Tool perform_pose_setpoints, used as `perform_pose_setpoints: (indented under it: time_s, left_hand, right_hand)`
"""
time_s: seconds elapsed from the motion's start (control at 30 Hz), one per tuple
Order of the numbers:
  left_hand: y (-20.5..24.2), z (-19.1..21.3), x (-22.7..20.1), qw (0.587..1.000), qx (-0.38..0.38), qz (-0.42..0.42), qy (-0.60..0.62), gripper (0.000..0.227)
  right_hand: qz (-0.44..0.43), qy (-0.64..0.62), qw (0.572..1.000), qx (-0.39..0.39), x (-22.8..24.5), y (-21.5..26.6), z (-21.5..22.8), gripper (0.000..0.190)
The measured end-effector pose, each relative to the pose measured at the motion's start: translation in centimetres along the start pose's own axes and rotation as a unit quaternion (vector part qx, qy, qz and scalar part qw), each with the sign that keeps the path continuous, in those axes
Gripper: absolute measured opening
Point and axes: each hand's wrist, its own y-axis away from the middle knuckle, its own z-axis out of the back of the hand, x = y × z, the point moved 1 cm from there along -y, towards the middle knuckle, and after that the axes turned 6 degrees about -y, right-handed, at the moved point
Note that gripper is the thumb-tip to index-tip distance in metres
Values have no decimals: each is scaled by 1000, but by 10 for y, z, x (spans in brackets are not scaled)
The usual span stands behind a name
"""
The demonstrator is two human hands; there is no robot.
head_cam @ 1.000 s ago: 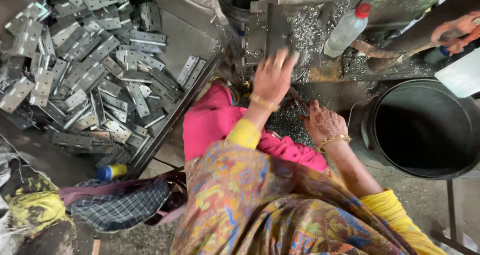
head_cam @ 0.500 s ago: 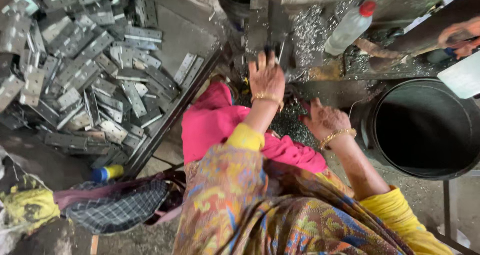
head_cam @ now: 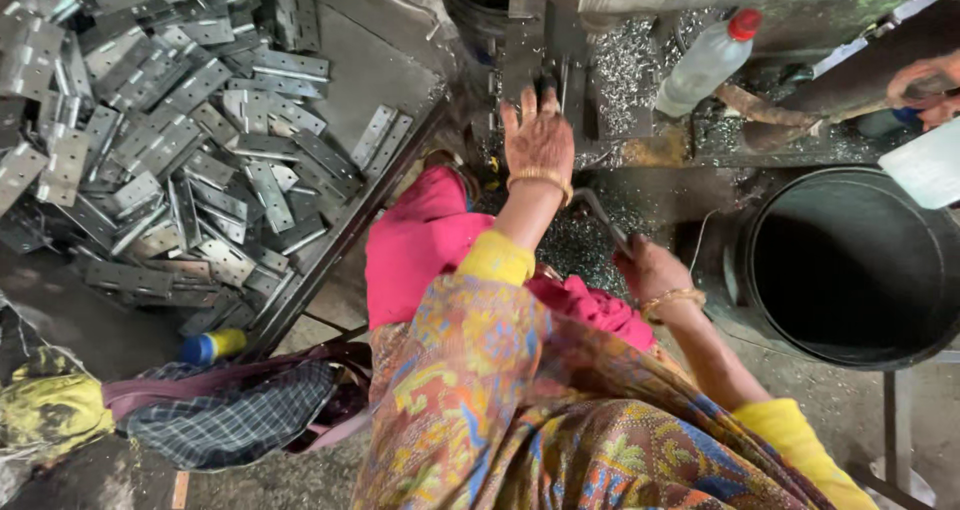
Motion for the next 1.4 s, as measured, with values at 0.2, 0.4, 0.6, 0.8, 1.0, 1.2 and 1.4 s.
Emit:
perform_pose_setpoints:
  time_s: [0.2, 0.4, 0.6, 0.8, 1.0, 1.2, 1.4]
  left_hand:
    - [-18, 4, -3, 999, -44, 9, -6, 40]
    - [4, 13, -9, 1000, 5, -6, -6, 45]
    - [9, 13, -2, 1000, 4, -1, -2, 42]
    - [17, -11, -10, 999, -49, 1, 21, 46]
    - [14, -5, -3, 1000, -21, 1, 5, 45]
    - [15, -8, -4, 997, -62, 21, 33, 48]
    - [8, 2, 5, 998, -30, 30, 44, 48]
  right_hand:
    - [-29, 5, 1000, -5, 35, 11, 24, 45]
    - [-37, 15, 999, -7, 34, 17, 24, 46]
    - [-31, 61, 998, -13, 51, 19, 37, 47]
    - [-32, 31, 999, 3, 30, 30, 12, 47]
    - [7, 69, 997, -19, 44, 15, 42, 48]
    - [-47, 42, 998, -9, 48, 19, 22, 46]
    - [-17, 27, 999, -10, 55, 11, 31, 48]
